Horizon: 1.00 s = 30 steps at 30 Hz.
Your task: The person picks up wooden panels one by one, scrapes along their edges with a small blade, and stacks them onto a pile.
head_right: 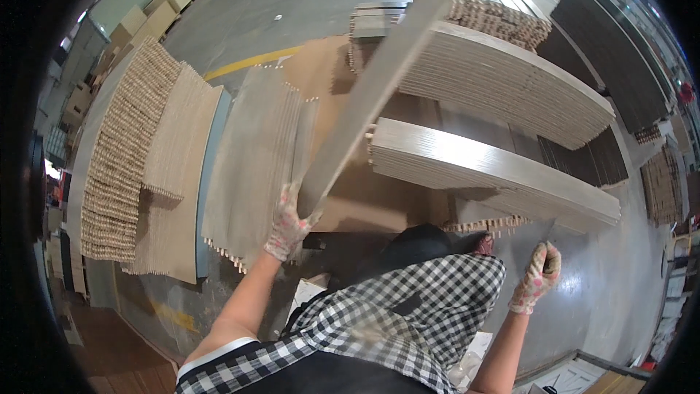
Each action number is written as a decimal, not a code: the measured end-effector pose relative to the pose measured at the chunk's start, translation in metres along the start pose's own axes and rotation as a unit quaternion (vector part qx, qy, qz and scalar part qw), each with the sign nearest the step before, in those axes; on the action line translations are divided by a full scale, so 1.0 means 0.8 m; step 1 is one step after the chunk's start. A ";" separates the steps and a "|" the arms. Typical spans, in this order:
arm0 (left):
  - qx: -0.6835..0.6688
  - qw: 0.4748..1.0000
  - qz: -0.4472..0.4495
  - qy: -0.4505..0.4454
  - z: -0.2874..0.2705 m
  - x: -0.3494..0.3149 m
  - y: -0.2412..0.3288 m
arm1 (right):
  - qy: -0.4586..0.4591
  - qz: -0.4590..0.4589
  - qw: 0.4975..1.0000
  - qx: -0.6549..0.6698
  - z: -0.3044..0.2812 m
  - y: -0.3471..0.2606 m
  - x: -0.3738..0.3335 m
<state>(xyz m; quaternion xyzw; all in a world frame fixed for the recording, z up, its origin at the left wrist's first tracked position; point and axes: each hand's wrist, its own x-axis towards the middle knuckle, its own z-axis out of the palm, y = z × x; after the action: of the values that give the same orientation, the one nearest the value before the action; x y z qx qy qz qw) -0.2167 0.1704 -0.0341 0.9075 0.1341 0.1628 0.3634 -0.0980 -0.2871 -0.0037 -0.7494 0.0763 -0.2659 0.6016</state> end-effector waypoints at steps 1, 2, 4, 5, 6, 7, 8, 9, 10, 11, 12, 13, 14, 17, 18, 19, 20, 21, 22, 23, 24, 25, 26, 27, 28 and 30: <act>0.000 1.000 -0.003 0.004 0.010 -0.017 -0.036 | -0.005 -0.002 1.000 0.006 0.011 -0.003 -0.009; 0.080 0.995 0.000 0.061 0.031 -0.027 -0.073 | -0.002 -0.010 1.000 0.006 0.013 -0.012 -0.017; 0.171 0.978 -0.017 0.120 0.054 -0.051 -0.147 | -0.046 0.008 0.999 -0.008 0.039 -0.009 -0.040; 0.165 0.977 -0.065 0.121 0.068 -0.055 -0.174 | -0.066 0.017 0.998 0.003 0.045 -0.007 -0.050; 0.159 0.973 -0.112 0.122 0.077 -0.055 -0.190 | -0.086 0.025 0.996 0.015 0.053 -0.009 -0.059; 0.114 0.975 -0.167 0.098 0.086 -0.056 -0.205 | -0.095 0.038 0.994 0.027 0.059 -0.016 -0.070; 0.108 0.975 -0.168 0.098 0.095 -0.056 -0.220 | -0.117 0.065 0.991 0.024 0.059 -0.019 -0.077; 0.101 0.964 -0.228 0.091 0.102 -0.055 -0.233 | -0.125 0.071 0.990 0.013 0.060 -0.018 -0.084; 0.094 0.950 -0.288 0.082 0.110 -0.053 -0.247 | -0.133 0.077 0.988 0.001 0.061 -0.012 -0.089; 0.128 0.938 -0.309 0.091 0.115 -0.047 -0.250 | -0.128 0.075 0.989 -0.010 0.061 -0.008 -0.093; 0.123 0.939 -0.309 0.085 0.121 -0.041 -0.253 | -0.119 0.099 0.988 -0.018 0.060 -0.004 -0.098; 0.156 0.926 -0.336 0.071 0.127 -0.032 -0.259 | -0.123 0.112 0.986 -0.026 0.060 -0.001 -0.105; 0.190 0.910 -0.364 0.055 0.131 -0.024 -0.260 | -0.129 0.127 0.983 -0.035 0.063 -0.005 -0.112; 0.310 0.902 -0.301 0.015 0.143 -0.001 -0.285 | -0.182 0.094 0.965 -0.163 0.054 0.020 -0.125; 0.352 0.907 -0.228 0.030 0.152 0.002 -0.296 | -0.191 0.098 0.965 -0.150 0.056 0.027 -0.130; 0.329 0.921 -0.208 0.026 0.167 0.000 -0.301 | -0.197 0.140 0.956 -0.168 0.053 0.034 -0.132; 0.339 0.916 -0.214 0.024 0.177 -0.014 -0.326 | -0.206 0.149 0.953 -0.164 0.059 0.042 -0.138; 0.244 0.942 -0.227 -0.050 0.177 -0.039 -0.365 | -0.214 0.129 0.957 -0.148 0.073 0.048 -0.148; 0.133 0.957 -0.225 -0.126 0.185 -0.048 -0.381 | -0.207 0.104 0.963 -0.139 0.074 0.053 -0.152; 0.124 0.957 -0.221 -0.141 0.206 -0.046 -0.368 | -0.204 0.117 0.959 -0.160 0.070 0.050 -0.149; 0.077 0.951 -0.239 -0.182 0.228 -0.042 -0.341 | -0.192 0.118 0.958 -0.177 0.066 0.048 -0.144; 0.037 0.940 -0.259 -0.218 0.236 -0.038 -0.325 | -0.206 0.111 0.953 -0.194 0.066 0.045 -0.143; 0.039 0.940 -0.259 -0.219 0.232 -0.035 -0.330 | -0.228 0.105 0.947 -0.201 0.070 0.043 -0.143; 0.070 0.936 -0.262 -0.223 0.226 -0.029 -0.343 | -0.238 0.053 0.942 -0.231 0.075 0.044 -0.145; 0.101 0.932 -0.263 -0.227 0.220 -0.021 -0.354 | -0.241 0.060 0.939 -0.239 0.078 0.038 -0.147; 0.129 0.926 -0.263 -0.239 0.208 0.001 -0.374 | -0.271 0.027 0.923 -0.273 0.084 0.030 -0.145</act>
<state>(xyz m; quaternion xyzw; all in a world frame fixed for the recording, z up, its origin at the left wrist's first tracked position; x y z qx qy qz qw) -0.1882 0.2776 -0.3583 0.8908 0.2970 -0.1786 0.2939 -0.1587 -0.1851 -0.0708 -0.9254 0.0005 -0.0053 0.3789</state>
